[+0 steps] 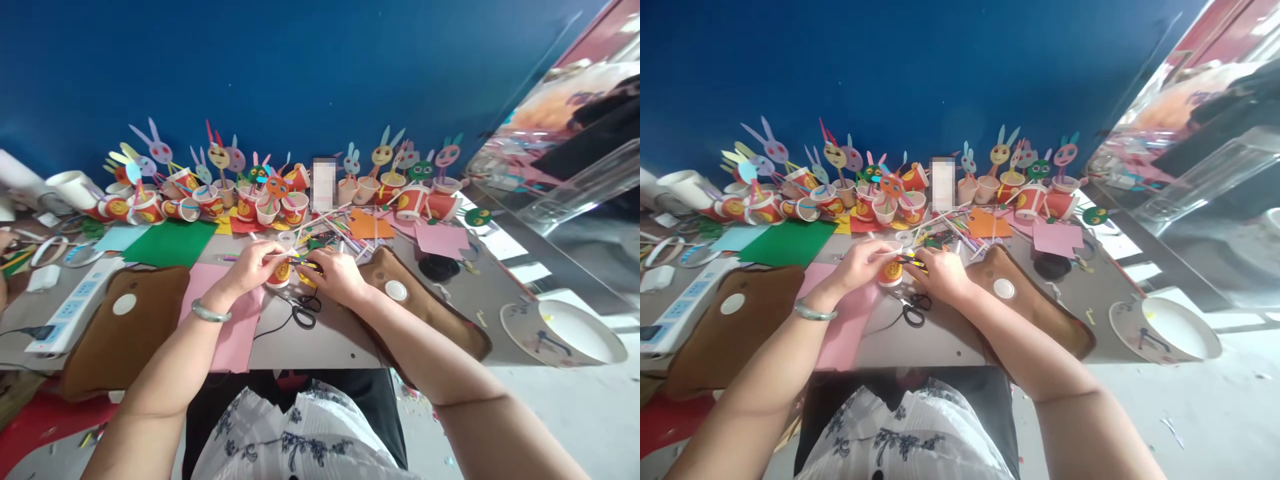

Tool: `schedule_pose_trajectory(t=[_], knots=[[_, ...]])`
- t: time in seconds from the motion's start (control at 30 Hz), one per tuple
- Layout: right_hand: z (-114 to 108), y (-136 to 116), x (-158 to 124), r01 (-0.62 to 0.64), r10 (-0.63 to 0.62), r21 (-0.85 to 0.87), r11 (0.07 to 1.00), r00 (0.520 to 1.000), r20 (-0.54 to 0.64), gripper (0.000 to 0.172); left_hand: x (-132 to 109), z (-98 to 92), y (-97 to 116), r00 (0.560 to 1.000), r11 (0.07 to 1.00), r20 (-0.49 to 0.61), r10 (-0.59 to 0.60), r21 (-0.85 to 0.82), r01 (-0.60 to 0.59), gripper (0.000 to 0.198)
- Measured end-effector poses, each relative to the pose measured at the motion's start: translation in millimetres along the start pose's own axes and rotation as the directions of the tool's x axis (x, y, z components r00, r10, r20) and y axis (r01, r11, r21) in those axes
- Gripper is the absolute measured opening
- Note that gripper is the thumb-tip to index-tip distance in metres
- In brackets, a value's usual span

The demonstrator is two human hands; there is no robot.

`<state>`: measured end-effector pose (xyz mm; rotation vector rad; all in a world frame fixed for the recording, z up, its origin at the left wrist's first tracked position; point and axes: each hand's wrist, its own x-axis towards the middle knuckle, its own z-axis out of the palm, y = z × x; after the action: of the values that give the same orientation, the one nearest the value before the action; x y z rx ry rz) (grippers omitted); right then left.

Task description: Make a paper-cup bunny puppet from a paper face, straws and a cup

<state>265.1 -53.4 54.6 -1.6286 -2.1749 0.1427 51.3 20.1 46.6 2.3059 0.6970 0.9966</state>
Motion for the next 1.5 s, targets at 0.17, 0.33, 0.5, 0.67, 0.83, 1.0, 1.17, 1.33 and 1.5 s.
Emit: schedule_pose_trajectory(t=[0.17,0.33,0.5,0.67,0.83,1.0,1.17,1.33,1.5], knots=[[-4,6,2,0.038,-0.039,0.011,0.999,0.999,0.029,0.039,-2,0.6,-3,0.999,0.995,-0.007,0.05,0.088,-0.049,0.019],[-8,8,2,0.071,-0.071,0.003,0.997,0.997,0.031,0.035,-2,2.1,-4,0.997,0.993,0.008,0.081,0.086,-0.082,0.021],[-14,12,3,0.11,-0.112,0.04,0.993,0.993,0.037,0.033,-1,3.0,-6,0.991,0.99,0.033,0.126,0.061,-0.128,0.021],[-19,17,5,0.118,-0.132,0.151,0.981,0.988,0.083,0.033,0,1.3,-2,0.987,0.989,0.072,0.141,0.033,-0.143,0.023],[-19,19,6,0.097,-0.119,0.209,0.973,0.989,0.093,0.031,1,1.8,0,0.987,0.992,0.097,0.127,0.011,-0.129,0.023],[-18,21,7,0.064,-0.089,0.249,0.966,0.992,0.093,0.033,-1,3.3,-4,0.99,0.995,0.112,0.088,0.038,-0.093,0.024],[-15,21,9,0.038,-0.067,0.295,0.955,0.994,0.086,0.036,0,2.7,-5,0.99,0.995,0.105,0.095,0.019,-0.097,0.02],[-12,21,10,0.021,-0.043,0.322,0.946,0.997,0.06,0.038,1,2.4,-4,0.994,0.996,0.078,0.079,-0.052,-0.075,0.021],[-11,20,9,0.036,-0.042,0.325,0.945,0.999,0.011,0.041,-1,3.3,-5,0.997,0.986,0.074,-0.007,-0.163,0.019,0.024]])
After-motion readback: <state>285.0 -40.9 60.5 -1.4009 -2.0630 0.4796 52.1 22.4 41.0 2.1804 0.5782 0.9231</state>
